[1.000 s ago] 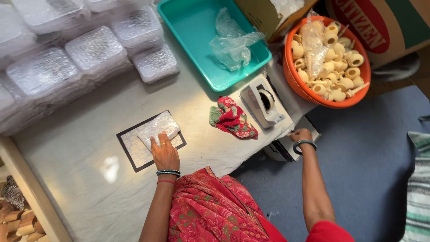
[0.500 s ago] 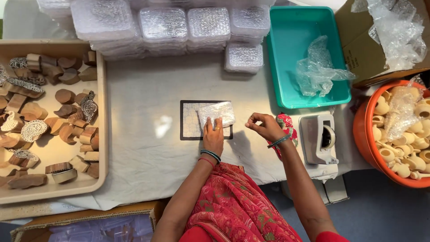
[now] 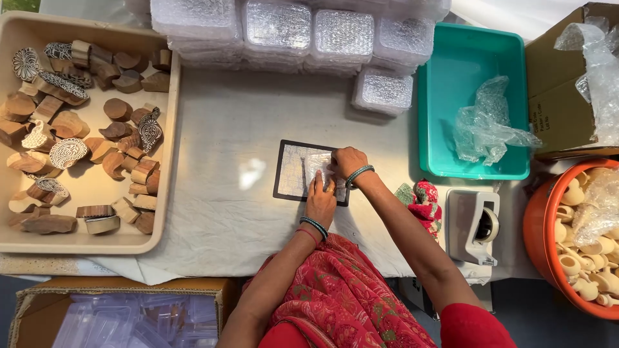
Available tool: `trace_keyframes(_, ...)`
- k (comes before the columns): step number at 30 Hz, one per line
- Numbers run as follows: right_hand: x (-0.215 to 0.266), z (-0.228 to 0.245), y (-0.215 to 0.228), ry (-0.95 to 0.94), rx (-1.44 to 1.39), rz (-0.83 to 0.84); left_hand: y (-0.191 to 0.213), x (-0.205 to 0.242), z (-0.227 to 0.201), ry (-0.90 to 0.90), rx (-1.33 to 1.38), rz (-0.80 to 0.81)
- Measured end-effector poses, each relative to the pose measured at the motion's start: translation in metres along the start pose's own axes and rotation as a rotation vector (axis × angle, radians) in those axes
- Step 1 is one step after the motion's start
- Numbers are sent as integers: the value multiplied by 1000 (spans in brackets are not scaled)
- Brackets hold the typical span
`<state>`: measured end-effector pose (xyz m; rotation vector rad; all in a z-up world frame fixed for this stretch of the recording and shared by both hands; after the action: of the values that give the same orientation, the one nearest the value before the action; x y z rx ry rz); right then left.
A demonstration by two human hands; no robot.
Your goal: The person places wooden stamps into small plastic containers, wraps them in bubble wrap, and secures them with tape. They then stack the wrapped packages and repeat the process with additional stamps and containers.
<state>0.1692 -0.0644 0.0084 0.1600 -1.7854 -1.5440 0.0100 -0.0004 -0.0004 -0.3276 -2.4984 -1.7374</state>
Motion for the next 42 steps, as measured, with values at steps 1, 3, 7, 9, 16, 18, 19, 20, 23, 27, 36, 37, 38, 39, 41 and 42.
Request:
trace_keyframes(1, -1, 0, -1, 1, 0, 3, -3, 0, 0, 1, 2, 2)
trace_keyframes(3, -3, 0, -3, -58, 42, -7, -6, -1, 1, -4, -1, -50)
trace_keyframes(7, -1, -1, 2, -102, 22, 1, -4, -2, 0, -12, -30, -21)
trace_keyframes(9, -1, -2, 1, -121, -3, -7, -4, -2, -1, -8, -73, -26)
trace_keyframes(16, 1, -2, 7, -189, -24, -3, -5, -2, -1, -19, -71, -82)
trace_keyframes(18, -1, -13, 4, -179, -107, 33, -7, -3, 0, 5, -50, -63)
trace_keyframes(19, 1, -16, 7, -176, -104, 34, -5, -3, 0, 9, -49, -64)
trace_keyframes(20, 4, -19, 8, -176, -146, 59, -4, -2, -1, 9, -74, -48)
trace_keyframes(23, 8, -24, 7, -190, -205, 81, -4, -1, -3, 12, -107, -23)
trace_keyframes(27, 7, -26, -9, -194, -185, -15, -3, 1, -1, 4, -99, -143)
trace_keyframes(36, 35, -29, 27, -379, -64, -74, 4, 7, 2, -32, -29, -174)
trace_keyframes(37, 39, -33, 18, -384, -68, -82, 4, 8, 1, -38, -35, -177)
trace_keyframes(38, 42, -39, 11, -401, -134, -120, 4, 8, 2, -37, -52, -177)
trace_keyframes(39, 45, -44, 3, -417, -200, -160, 5, 7, 2, -35, -68, -176)
trace_keyframes(41, 58, -71, -29, -398, -280, -273, 6, 9, 4, -43, -71, -188)
trace_keyframes(42, 67, -85, -46, -379, -356, -376, 6, 11, 2, -48, -65, -191)
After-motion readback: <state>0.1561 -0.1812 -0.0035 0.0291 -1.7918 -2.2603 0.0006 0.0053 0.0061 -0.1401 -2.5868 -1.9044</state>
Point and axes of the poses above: each hand's wrist, its own x-axis away from the middle knuckle, its own y-axis out of the back of the hand, z = x × y, the point moved 1 cm from there along -x, towards the middle knuckle, and after that the axes turned 8 degrees about x, right-handed, at the moved point
